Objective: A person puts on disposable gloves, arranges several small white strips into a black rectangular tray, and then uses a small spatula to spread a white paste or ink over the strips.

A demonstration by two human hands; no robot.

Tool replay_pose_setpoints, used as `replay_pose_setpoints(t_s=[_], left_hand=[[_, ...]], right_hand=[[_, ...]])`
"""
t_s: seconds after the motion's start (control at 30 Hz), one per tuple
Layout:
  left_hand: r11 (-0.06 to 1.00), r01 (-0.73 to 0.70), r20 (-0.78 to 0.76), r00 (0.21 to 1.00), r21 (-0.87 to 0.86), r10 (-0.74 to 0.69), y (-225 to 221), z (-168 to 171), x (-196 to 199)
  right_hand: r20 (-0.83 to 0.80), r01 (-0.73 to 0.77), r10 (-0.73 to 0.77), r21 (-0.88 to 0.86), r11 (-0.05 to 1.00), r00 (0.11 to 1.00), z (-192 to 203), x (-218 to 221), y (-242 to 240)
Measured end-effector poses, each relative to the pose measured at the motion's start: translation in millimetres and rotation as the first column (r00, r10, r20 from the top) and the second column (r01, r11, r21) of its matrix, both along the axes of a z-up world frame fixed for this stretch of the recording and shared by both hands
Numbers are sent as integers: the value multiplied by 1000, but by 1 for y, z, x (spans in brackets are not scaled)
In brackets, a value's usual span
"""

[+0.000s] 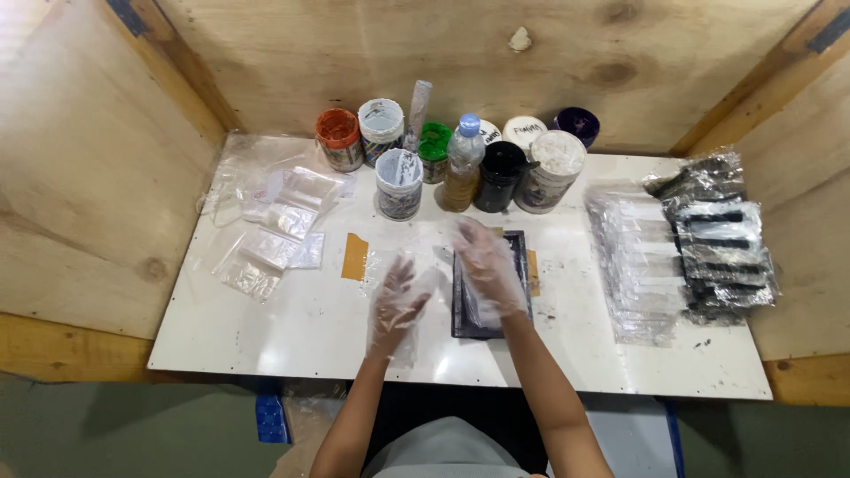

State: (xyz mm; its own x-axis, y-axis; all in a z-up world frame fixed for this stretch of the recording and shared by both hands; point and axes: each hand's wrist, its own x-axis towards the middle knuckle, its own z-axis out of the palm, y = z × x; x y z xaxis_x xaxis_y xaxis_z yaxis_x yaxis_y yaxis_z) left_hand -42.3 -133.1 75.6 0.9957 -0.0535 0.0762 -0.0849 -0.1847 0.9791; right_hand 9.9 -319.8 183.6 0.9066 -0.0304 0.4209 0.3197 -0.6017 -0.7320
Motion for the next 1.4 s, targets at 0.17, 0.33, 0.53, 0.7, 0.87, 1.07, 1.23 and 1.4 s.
replay_pose_setpoints(t_s=[0.17,0.33,0.53,0.7,0.87,1.07,1.23,1.4], left_hand=[[946,-193,251,932,-261,259,14,-25,36],[900,-302,296,870,-313,395,29,-32,52],[851,-509,415,751,-132,514,33,-34,53],[844,-534,322,793,-43,518,35,-40,54],[851,-520,417,790,70,449,30,-56,53],[835,-540,454,772,102,445,24,-5,44],[841,-521,412,804,142,429,25,0,45],[900,-428,79,903,80,423,23,15,44]], right_hand=[[-17,-291,291,4,957,957,38,55,43],[-174,-87,95,53,995,980,37,108,78],[-190,66,-63,5,998,980,36,145,100],[-142,38,-23,109,993,990,42,178,102],[15,-6,4,148,989,1000,21,213,106],[106,11,-57,390,921,993,9,244,114],[-45,160,-157,469,869,987,22,244,117],[-38,178,-177,374,910,983,8,263,104]])
